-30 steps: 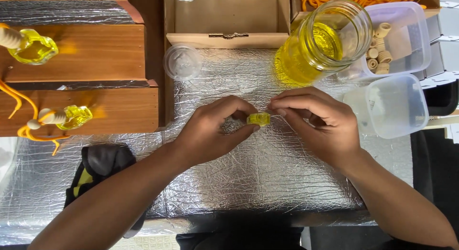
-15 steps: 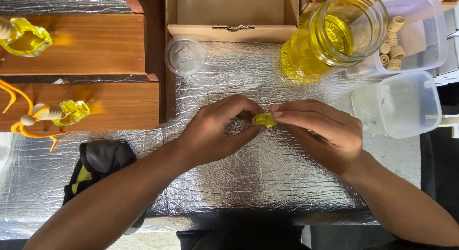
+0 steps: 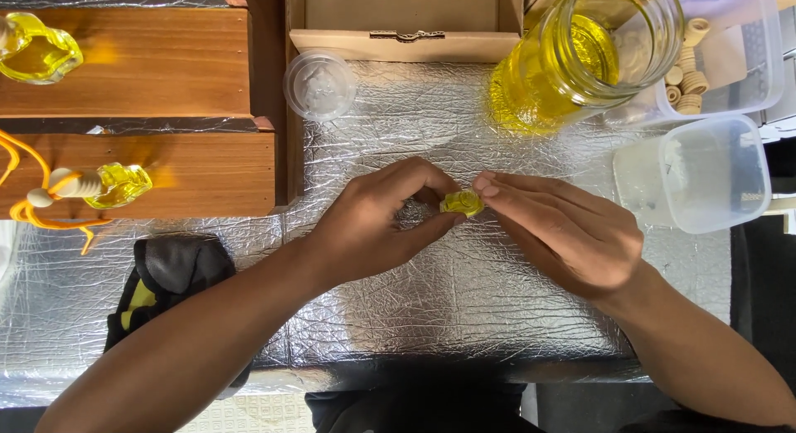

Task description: Filling a small glass bottle with fragrance oil using a syringe and assembling the hanging cap by threading a cord through a wooden bead and cap.

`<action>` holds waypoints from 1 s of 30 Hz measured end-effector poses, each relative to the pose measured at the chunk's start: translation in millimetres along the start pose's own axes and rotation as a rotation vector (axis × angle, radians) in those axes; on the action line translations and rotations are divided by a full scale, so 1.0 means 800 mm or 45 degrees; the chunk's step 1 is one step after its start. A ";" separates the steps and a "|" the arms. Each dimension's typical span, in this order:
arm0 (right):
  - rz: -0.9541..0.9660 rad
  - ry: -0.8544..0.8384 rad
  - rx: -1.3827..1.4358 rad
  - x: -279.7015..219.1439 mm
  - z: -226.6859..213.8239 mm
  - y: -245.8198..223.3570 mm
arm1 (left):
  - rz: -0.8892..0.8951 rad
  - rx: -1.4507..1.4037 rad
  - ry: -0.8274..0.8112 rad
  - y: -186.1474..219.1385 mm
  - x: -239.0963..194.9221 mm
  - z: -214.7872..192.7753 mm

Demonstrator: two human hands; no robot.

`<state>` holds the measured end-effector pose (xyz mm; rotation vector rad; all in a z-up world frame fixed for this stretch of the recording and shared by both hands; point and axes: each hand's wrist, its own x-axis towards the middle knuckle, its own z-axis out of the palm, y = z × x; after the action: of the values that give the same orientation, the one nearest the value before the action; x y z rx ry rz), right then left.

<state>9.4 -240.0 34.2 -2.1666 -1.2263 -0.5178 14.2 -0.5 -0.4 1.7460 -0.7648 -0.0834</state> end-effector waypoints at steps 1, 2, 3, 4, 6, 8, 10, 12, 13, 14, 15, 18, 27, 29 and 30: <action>0.002 -0.001 0.000 -0.002 -0.001 0.001 | -0.001 -0.001 -0.001 -0.001 0.000 0.001; -0.017 -0.023 0.006 -0.003 -0.001 0.001 | 0.012 -0.004 0.005 -0.001 0.000 0.001; -0.036 -0.045 0.011 -0.005 -0.001 0.002 | 0.025 -0.007 0.010 -0.002 0.000 0.001; -0.037 -0.045 0.013 -0.002 -0.001 0.001 | 0.023 -0.006 0.012 -0.002 0.000 0.001; 0.025 -0.036 0.058 0.002 -0.001 -0.003 | 0.008 -0.002 0.007 -0.002 0.000 0.000; 0.017 -0.059 0.059 0.002 0.000 0.000 | -0.016 -0.021 0.029 0.000 0.000 0.001; 0.010 -0.082 0.061 0.000 0.003 0.000 | -0.040 -0.039 0.049 0.001 0.001 0.001; 0.145 -0.048 0.207 -0.003 0.007 -0.002 | 0.004 -0.075 -0.007 -0.002 0.000 0.001; 0.145 -0.049 0.209 -0.005 0.007 0.000 | 0.003 -0.075 -0.007 -0.003 0.000 0.001; 0.177 -0.060 0.252 -0.008 0.008 0.002 | 0.004 -0.093 -0.004 -0.003 0.000 0.000; 0.209 -0.071 0.295 -0.010 0.009 0.004 | 0.006 -0.110 -0.001 -0.004 -0.001 0.000; 0.274 -0.123 0.510 -0.012 0.010 0.012 | -0.018 -0.178 0.004 -0.003 0.001 -0.002; 0.633 -0.377 0.466 -0.037 0.024 0.026 | -0.106 -0.254 0.033 -0.001 0.005 -0.005; 0.567 -0.344 0.475 -0.054 0.029 0.034 | -0.083 -0.242 0.031 -0.001 0.006 -0.005; 0.499 -0.313 0.486 -0.062 0.032 0.038 | -0.063 -0.229 0.031 -0.001 0.006 -0.005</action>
<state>11.8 -266.8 -23.6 -2.0959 -0.8918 0.1415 19.9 1.0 1.7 1.5920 -0.6757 -0.1591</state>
